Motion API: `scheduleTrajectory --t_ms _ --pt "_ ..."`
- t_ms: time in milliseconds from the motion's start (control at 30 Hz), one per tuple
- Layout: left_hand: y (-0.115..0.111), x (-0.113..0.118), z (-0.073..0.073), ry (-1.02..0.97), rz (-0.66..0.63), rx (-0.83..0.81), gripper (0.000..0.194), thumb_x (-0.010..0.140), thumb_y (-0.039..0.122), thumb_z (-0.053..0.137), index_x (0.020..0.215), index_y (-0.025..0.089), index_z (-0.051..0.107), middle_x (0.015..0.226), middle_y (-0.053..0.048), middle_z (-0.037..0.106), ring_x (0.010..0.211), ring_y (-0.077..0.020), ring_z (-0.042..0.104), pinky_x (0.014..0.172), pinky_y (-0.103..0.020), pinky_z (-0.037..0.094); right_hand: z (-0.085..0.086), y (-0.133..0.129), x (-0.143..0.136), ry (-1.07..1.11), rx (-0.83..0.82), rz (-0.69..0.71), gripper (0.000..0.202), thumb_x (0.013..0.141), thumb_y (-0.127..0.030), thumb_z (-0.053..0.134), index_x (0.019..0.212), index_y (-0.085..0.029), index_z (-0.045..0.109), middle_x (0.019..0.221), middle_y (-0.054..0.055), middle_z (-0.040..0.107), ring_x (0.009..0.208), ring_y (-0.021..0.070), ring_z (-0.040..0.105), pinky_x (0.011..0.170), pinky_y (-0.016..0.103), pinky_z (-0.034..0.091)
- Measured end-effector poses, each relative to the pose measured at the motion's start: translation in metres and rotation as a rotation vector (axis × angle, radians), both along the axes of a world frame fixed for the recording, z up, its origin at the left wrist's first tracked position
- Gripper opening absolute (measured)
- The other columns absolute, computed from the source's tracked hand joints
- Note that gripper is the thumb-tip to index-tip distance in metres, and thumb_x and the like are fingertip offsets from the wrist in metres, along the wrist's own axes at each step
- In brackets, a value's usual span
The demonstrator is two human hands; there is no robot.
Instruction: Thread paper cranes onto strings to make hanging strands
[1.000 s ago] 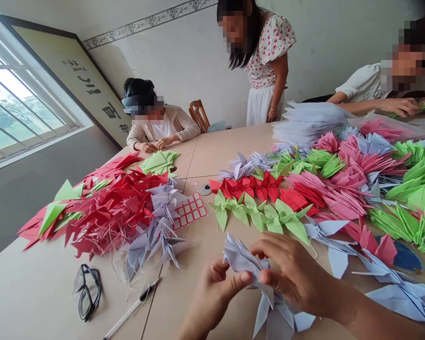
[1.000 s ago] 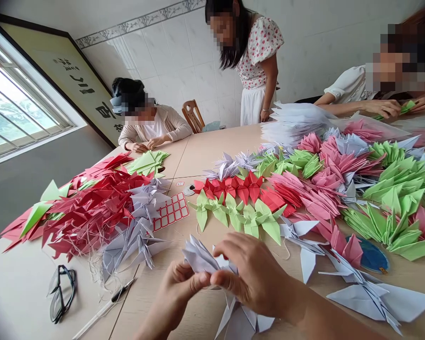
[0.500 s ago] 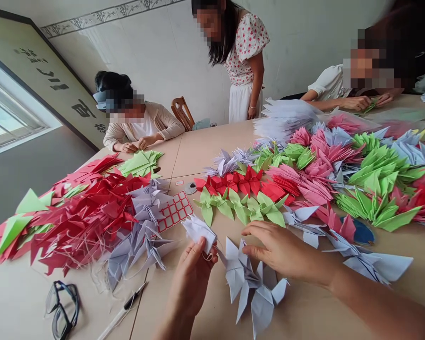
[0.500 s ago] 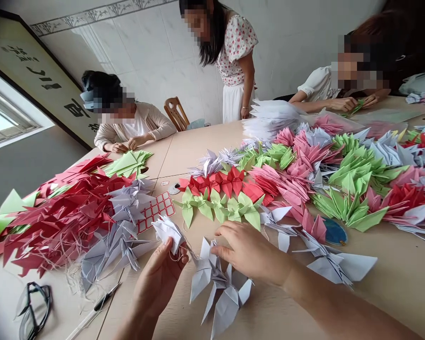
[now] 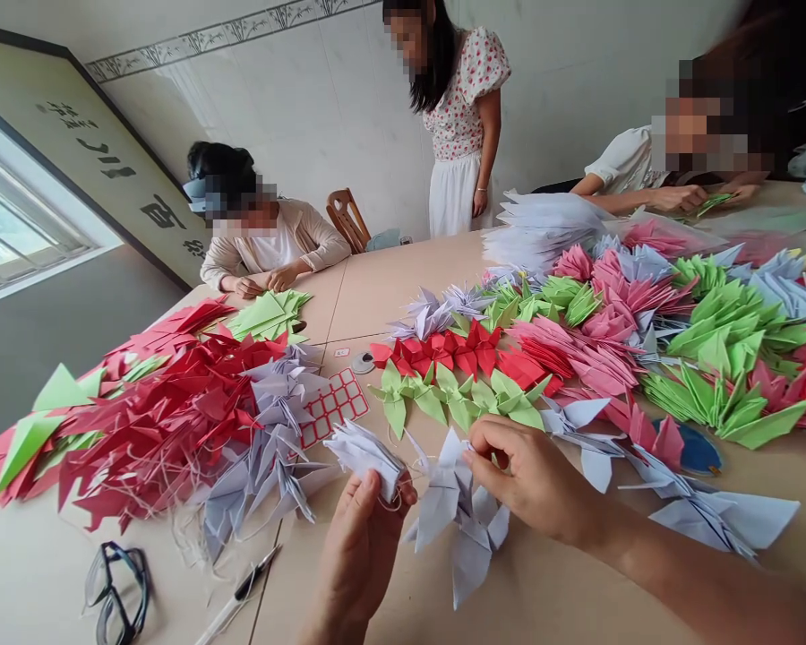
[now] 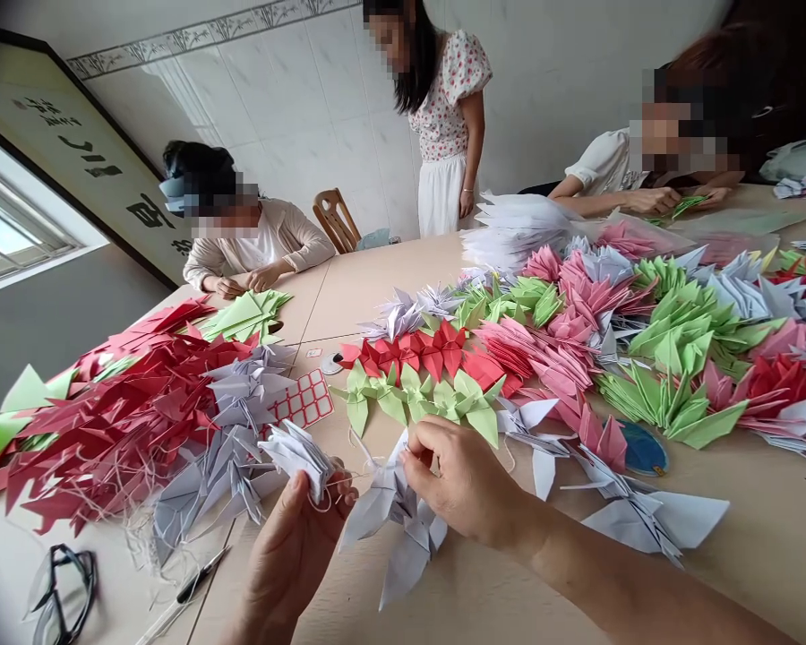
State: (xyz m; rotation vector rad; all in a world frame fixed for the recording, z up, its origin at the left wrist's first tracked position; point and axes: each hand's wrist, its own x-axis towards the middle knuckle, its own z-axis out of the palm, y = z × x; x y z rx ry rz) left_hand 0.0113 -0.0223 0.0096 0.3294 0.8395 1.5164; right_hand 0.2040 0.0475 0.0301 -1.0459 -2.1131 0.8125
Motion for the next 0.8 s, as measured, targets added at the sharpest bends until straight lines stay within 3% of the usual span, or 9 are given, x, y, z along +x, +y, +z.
scheduleTrajectory --t_ms 167,300,367,467,567,633,800 --pt "0.0 0.001 0.0 -0.038 0.028 -0.049 0.024 0.068 0.035 0.085 0.082 0.017 0.076 0.079 -0.005 0.073 0.072 -0.0154 0.063 0.069 -0.028 0.053 0.012 -0.001 -0.005 0.073 0.125 0.021 0.025 0.087 -0.016 0.047 0.065 -0.023 0.039 0.062 -0.003 0.048 0.053 0.0119 0.045 0.049 0.024 0.038" --pt "0.0 0.0 0.003 -0.071 0.025 -0.082 0.029 0.065 0.035 0.087 0.082 0.015 0.076 0.082 -0.007 0.075 0.078 -0.017 0.067 0.074 -0.028 0.055 0.018 -0.001 -0.005 0.087 -0.101 0.06 0.023 0.092 -0.022 0.047 0.069 -0.023 0.045 0.057 -0.004 0.054 0.049 0.0114 0.053 0.045 0.021 0.041" --pt "-0.001 -0.001 0.004 -0.099 -0.005 -0.084 0.027 0.066 0.035 0.086 0.082 0.016 0.077 0.083 -0.007 0.077 0.08 -0.0188 0.069 0.075 -0.031 0.057 0.016 -0.002 -0.003 0.105 -0.14 0.069 0.021 0.095 -0.024 0.046 0.074 -0.023 0.049 0.058 -0.004 0.06 0.05 0.0119 0.059 0.045 0.021 0.045" --pt "-0.001 -0.003 0.006 -0.146 -0.054 -0.056 0.024 0.067 0.033 0.086 0.086 0.019 0.077 0.089 -0.006 0.078 0.087 -0.0222 0.071 0.073 -0.032 0.059 0.006 -0.006 0.0 0.111 0.192 0.056 0.013 0.094 -0.017 0.047 0.083 -0.023 0.051 0.067 -0.001 0.069 0.052 0.0127 0.063 0.049 0.023 0.049" --pt "-0.002 -0.006 0.006 -0.153 -0.07 -0.019 0.024 0.069 0.032 0.085 0.088 0.019 0.078 0.093 -0.006 0.077 0.092 -0.0225 0.07 0.077 -0.03 0.058 -0.004 -0.01 0.001 0.096 0.543 0.074 0.013 0.09 -0.009 0.051 0.089 -0.023 0.052 0.09 0.006 0.077 0.064 0.0143 0.07 0.059 0.026 0.052" --pt "-0.003 -0.007 0.007 -0.122 -0.059 0.006 0.022 0.072 0.033 0.082 0.088 0.019 0.078 0.094 -0.006 0.076 0.096 -0.0235 0.069 0.08 -0.03 0.058 -0.007 -0.011 0.001 0.076 0.604 0.076 0.015 0.089 -0.008 0.052 0.091 -0.023 0.052 0.097 0.007 0.077 0.07 0.0155 0.073 0.061 0.026 0.054" --pt "-0.01 -0.006 0.012 -0.038 -0.05 0.036 0.02 0.074 0.035 0.08 0.084 0.018 0.076 0.088 -0.006 0.073 0.105 -0.028 0.065 0.081 -0.034 0.056 -0.003 -0.011 -0.001 0.075 0.59 0.044 0.017 0.088 -0.007 0.052 0.088 -0.023 0.053 0.091 0.006 0.078 0.069 0.0167 0.073 0.06 0.026 0.055"
